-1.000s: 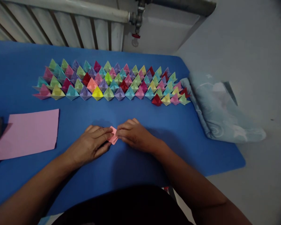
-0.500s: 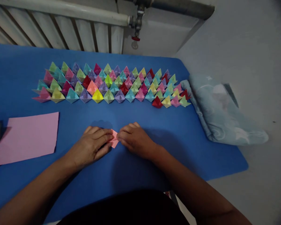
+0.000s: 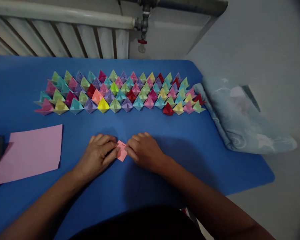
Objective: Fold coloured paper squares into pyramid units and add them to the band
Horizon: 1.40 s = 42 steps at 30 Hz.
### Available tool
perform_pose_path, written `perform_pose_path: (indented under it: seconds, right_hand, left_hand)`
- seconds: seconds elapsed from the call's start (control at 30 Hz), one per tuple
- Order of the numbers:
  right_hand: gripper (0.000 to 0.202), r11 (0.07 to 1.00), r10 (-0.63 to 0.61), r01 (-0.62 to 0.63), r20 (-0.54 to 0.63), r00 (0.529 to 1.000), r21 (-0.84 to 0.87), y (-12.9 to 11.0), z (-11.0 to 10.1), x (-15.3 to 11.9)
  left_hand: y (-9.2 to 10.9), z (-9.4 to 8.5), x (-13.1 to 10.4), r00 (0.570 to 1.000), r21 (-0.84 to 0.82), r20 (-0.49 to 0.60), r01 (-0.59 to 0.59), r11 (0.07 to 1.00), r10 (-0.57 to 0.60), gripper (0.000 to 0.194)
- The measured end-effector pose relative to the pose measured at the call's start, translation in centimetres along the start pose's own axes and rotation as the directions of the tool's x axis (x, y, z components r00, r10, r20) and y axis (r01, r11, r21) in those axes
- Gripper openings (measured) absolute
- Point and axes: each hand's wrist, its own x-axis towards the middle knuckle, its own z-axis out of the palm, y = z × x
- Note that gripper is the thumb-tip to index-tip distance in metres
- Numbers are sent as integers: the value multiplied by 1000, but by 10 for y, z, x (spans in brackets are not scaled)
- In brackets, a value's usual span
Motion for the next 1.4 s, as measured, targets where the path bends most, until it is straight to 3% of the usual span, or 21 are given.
perform_pose_path:
  seconds: [0.33,0.53,0.87,1.03,1.2,1.4]
  right_hand:
    - [25,995,85,-83,-53,995,49,-6,5,4]
    - [25,993,109,-105,-71,992,61,-8,4,6]
    - [23,988,139,-136,-40,989,79,-9,0,4]
    - [24,973,209,-200,-74,975,118,-4,0,-1]
    - [23,963,219,-189,-148,965,190,2,4,-5]
    - [19,965,189,-146,-191,963,219,7,9,-9]
  left_hand:
    - [10,1,8,968,-24,51,248,969,-246,30]
    - [11,1,8,955,-26,43,296,955,-295,29]
    - [6,4,1,964,85,6,263,961,-265,27]
    - [3,7,-4,981,163,-53,193,968,-187,27]
    - [1,4,-7,994,204,0,106,973,-108,27]
    - [-7,-2,-12,992,225,26,113,968,-122,23]
